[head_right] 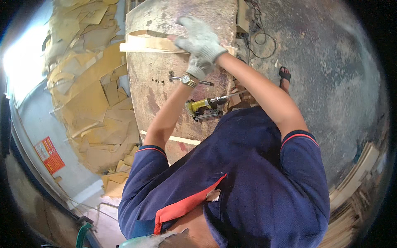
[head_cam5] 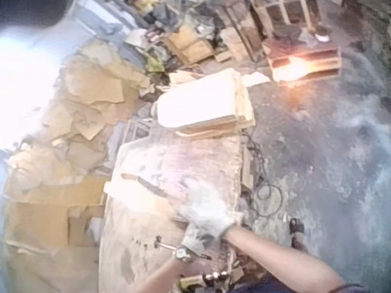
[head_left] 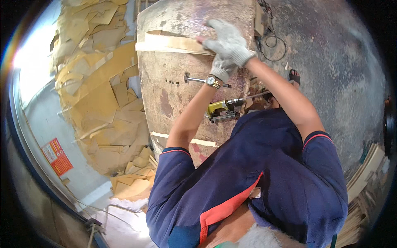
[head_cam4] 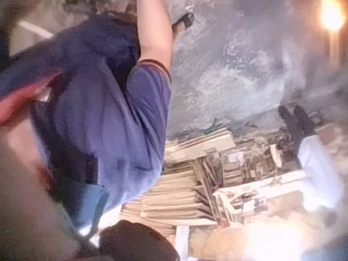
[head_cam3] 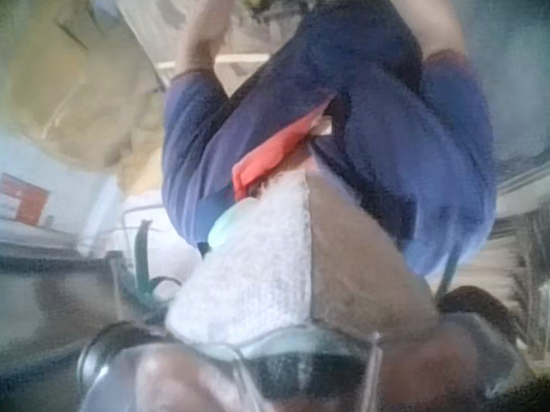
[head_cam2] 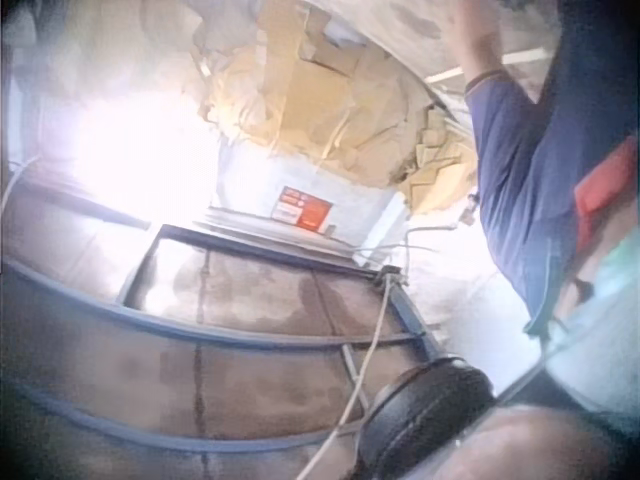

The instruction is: The person uses a nail gun to attach thin wooden strips to curved wooden pieces on a workbench. They repeatedly position the strips, fire the nail gun, and reposition the pieces to continue assembly.

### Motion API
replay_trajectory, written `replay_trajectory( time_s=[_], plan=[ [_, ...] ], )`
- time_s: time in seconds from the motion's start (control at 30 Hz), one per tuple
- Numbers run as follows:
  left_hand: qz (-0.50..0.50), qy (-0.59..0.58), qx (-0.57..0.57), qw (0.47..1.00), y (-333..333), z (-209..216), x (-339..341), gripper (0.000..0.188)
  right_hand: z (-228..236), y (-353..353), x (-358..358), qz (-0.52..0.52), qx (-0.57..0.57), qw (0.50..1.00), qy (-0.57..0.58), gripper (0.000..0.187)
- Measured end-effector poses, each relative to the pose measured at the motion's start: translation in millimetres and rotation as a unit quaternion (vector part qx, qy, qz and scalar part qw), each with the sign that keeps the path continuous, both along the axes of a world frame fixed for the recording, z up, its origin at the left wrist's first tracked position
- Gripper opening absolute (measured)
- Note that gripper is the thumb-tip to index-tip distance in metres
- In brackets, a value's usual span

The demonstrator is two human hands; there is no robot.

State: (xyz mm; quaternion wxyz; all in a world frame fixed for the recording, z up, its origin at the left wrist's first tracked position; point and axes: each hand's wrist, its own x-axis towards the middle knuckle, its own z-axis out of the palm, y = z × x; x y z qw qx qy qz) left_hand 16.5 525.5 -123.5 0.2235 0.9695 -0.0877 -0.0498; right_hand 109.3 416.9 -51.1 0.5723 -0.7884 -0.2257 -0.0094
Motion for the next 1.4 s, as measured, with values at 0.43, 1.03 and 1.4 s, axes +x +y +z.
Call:
replay_trajectory(
  time_s=[0.43, 1.03, 1.4],
  plan=[
    [-0.019, 0.028, 0.055, 0.998, 30, -62, 7, 0.048, 72, 126, 10, 0.172, -0.119, 0.974, -0.087, 0.053],
    [-0.009, 0.100, 0.047, 0.994, 19, -67, 25, 0.053, 59, 124, 4, 0.199, -0.196, 0.950, -0.139, 0.060],
    [-0.086, -0.182, 0.078, 0.976, -10, 0, 17, 0.024, -3, -21, 12, -0.077, 0.138, 0.985, -0.075, 0.024]
  ],
)
